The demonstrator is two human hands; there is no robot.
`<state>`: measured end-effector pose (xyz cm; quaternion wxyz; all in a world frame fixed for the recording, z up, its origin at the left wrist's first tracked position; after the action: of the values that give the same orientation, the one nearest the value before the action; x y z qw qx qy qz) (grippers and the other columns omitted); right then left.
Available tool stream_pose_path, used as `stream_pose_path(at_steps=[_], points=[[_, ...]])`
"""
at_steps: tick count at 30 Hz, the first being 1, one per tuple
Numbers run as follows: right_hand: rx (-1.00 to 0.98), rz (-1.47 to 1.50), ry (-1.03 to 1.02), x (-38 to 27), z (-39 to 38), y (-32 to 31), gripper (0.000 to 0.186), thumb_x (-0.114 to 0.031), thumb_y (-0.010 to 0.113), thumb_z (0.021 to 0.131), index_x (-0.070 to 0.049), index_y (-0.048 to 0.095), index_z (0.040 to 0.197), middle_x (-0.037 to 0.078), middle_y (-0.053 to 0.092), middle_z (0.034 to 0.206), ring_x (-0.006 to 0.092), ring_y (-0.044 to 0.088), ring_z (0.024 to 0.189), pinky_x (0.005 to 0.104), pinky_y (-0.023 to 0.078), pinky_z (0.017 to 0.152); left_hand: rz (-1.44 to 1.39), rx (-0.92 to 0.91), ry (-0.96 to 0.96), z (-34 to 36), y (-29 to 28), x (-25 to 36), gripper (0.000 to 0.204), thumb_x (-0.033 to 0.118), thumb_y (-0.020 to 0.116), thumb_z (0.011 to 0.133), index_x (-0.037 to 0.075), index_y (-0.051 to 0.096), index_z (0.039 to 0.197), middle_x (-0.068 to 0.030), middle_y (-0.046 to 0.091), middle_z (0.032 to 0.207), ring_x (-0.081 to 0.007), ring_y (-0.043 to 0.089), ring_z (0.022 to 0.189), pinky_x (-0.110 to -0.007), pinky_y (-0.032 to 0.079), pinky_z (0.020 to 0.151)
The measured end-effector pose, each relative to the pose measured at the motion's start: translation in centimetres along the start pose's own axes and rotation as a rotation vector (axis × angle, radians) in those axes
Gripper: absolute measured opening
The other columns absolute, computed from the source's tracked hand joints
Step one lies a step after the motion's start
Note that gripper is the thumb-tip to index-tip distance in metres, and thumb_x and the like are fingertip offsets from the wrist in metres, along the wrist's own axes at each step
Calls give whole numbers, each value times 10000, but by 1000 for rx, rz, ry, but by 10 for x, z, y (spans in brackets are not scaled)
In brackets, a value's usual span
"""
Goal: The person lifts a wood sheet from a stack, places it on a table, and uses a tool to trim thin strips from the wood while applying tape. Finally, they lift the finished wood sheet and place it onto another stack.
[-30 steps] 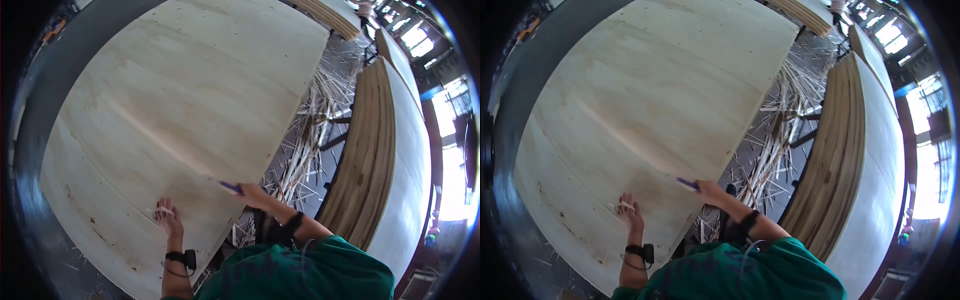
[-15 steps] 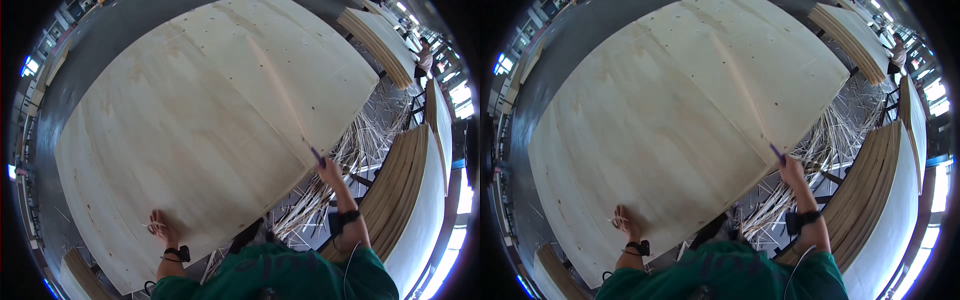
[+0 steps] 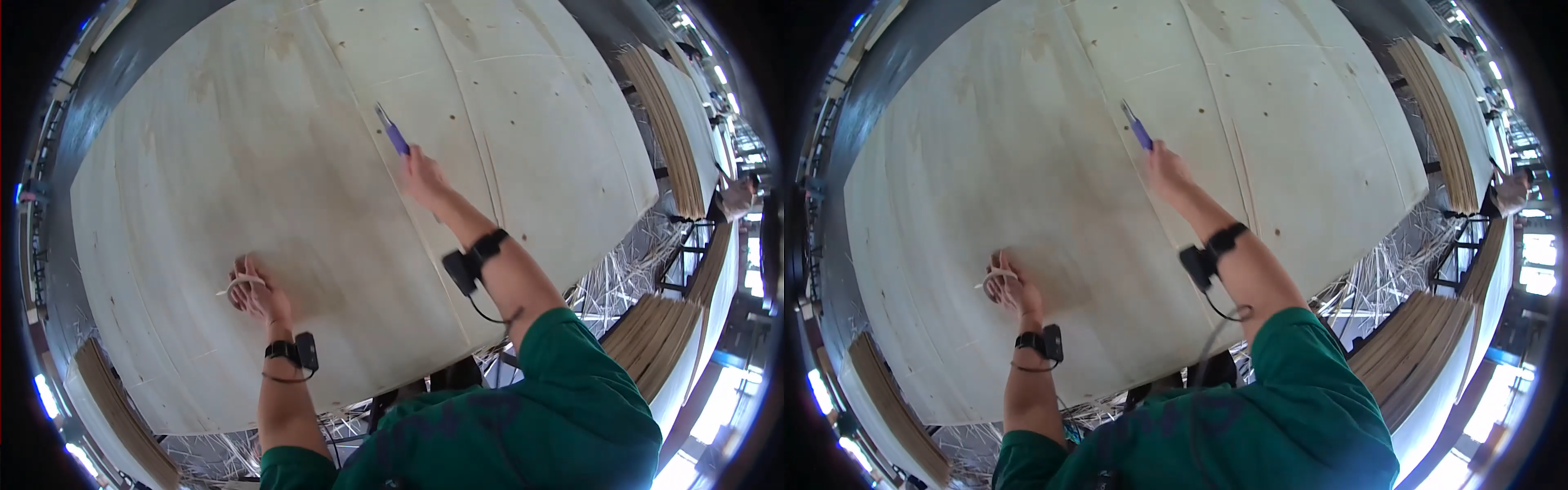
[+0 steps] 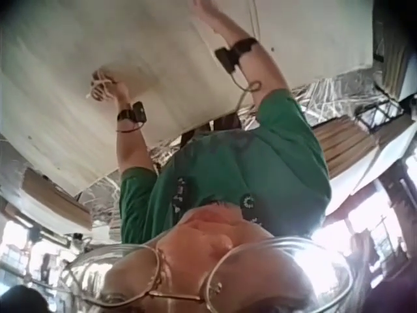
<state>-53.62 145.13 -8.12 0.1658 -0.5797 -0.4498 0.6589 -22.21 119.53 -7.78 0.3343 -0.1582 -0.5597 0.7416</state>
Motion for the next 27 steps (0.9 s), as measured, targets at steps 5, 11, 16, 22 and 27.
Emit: stream_pose_path(at_steps=[5,11,16,22,27], points=[[27,-56,-113,-47,102,17,265,-276,427,1034,-15,452,1073,240,664,803,454,659,732,555,517,644,26,-35,7,-5,-8,0,391,207,511,991,199,553,1379,-71,494,1470,-329,402,1375,-503,263,1139],[-122,-152,-55,-59,109,11,297,-271,404,1037,21,422,1087,280,662,812,463,667,771,565,520,694,46,-62,0,-6,-3,-3,451,120,507,964,191,502,1410,-73,479,1470,-332,393,1375,-524,246,1140],[-301,-198,-58,-46,82,-1,326,-264,409,1036,52,378,1108,289,654,789,469,663,752,566,521,679,67,-12,45,-2,-8,4,368,174,476,1000,178,567,1357,-82,537,1417,-340,449,1328,-512,311,1100],[-336,-135,-41,-40,44,-4,331,-257,410,1038,66,366,1094,284,650,767,464,657,694,552,523,624,46,20,67,1,-3,6,350,183,465,1008,167,577,1339,-84,541,1410,-333,464,1310,-508,328,1081],[-344,-92,0,-33,13,-7,321,-256,409,1040,60,367,1084,280,642,753,453,651,668,546,515,606,80,39,62,-2,0,4,343,197,468,1008,165,579,1332,-82,543,1407,-329,466,1308,-515,330,1071]])
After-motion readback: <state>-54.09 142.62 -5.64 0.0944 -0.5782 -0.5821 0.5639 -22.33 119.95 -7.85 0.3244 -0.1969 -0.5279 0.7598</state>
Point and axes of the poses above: each hand's wrist, its own z-axis towards the middle knuckle, its own y-axis out of the palm, x = y × z, the point moved 1 cm from there along z, towards the middle knuckle
